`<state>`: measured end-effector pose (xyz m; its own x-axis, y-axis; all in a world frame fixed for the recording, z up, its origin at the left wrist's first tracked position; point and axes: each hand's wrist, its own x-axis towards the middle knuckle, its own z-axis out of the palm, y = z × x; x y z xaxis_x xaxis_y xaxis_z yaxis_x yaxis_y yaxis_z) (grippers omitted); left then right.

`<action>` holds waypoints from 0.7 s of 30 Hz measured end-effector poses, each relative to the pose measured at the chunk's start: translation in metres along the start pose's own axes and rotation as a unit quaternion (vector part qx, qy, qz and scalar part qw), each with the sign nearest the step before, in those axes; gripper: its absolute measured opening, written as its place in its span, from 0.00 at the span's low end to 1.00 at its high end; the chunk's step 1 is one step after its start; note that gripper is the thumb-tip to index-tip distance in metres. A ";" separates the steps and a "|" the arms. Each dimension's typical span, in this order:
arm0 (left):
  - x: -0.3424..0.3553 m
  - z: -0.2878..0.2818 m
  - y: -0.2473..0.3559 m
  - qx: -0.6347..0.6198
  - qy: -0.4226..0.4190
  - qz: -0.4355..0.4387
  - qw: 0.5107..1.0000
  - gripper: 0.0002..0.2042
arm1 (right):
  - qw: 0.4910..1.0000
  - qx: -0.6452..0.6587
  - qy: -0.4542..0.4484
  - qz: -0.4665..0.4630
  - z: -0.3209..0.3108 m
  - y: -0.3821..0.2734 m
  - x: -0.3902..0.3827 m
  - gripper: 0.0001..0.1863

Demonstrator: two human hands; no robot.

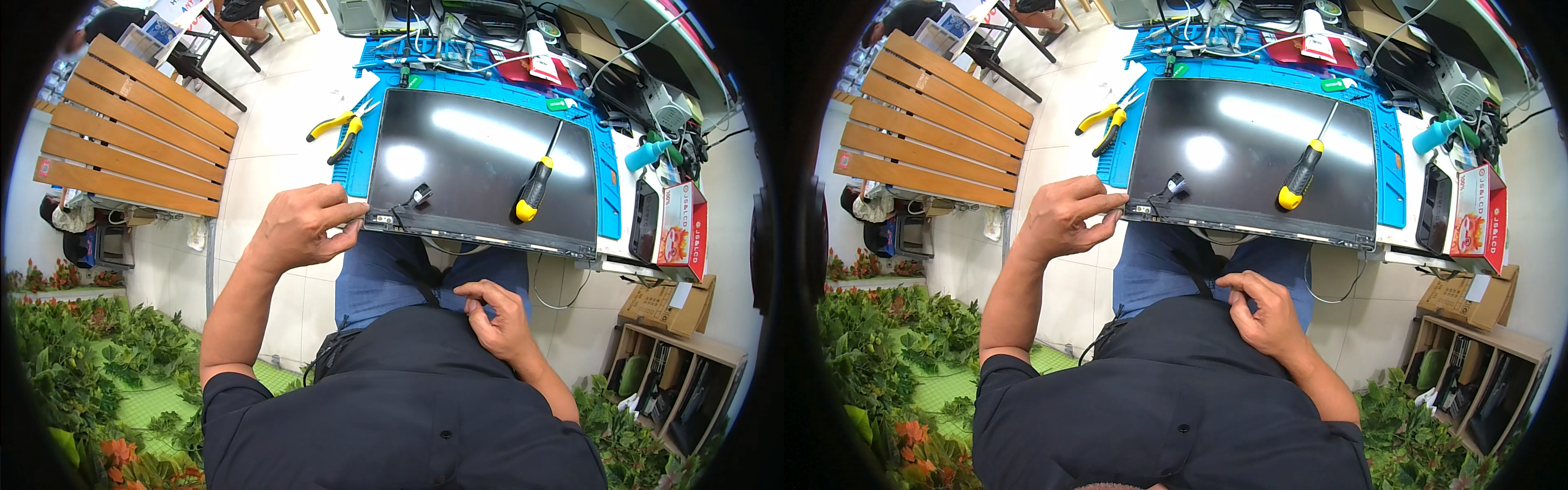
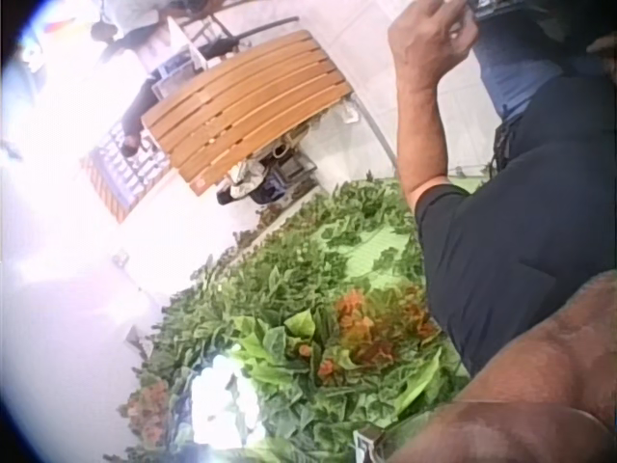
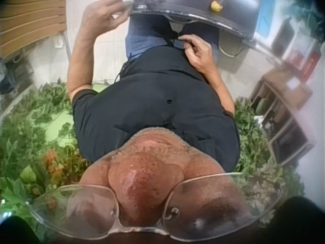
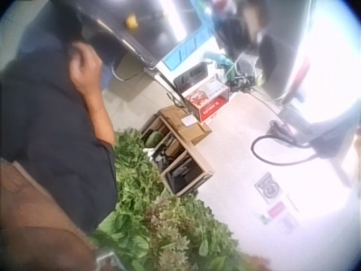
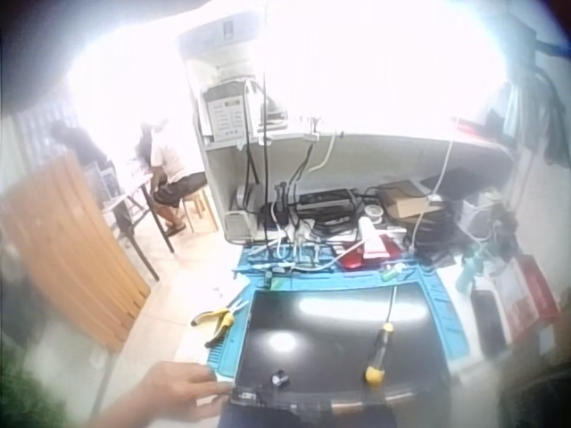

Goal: The person applies a liquid from a small blue bottle to a connector, then uses a thin metal tool to pry and manipulate parts on the lower edge of a laptop screen panel.

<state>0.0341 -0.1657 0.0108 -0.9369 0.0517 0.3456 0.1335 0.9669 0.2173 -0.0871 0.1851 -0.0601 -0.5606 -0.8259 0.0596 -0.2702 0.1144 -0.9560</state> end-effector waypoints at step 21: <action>0.007 -0.005 0.003 0.014 -0.032 0.017 0.999 0.09 | 1.000 0.001 0.003 0.009 0.002 0.002 -0.002 0.17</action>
<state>0.0295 -0.1640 0.0184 -0.9509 0.0992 0.2932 0.1570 0.9710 0.1805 -0.0852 0.1860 -0.0627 -0.5695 -0.8209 0.0431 -0.2583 0.1289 -0.9574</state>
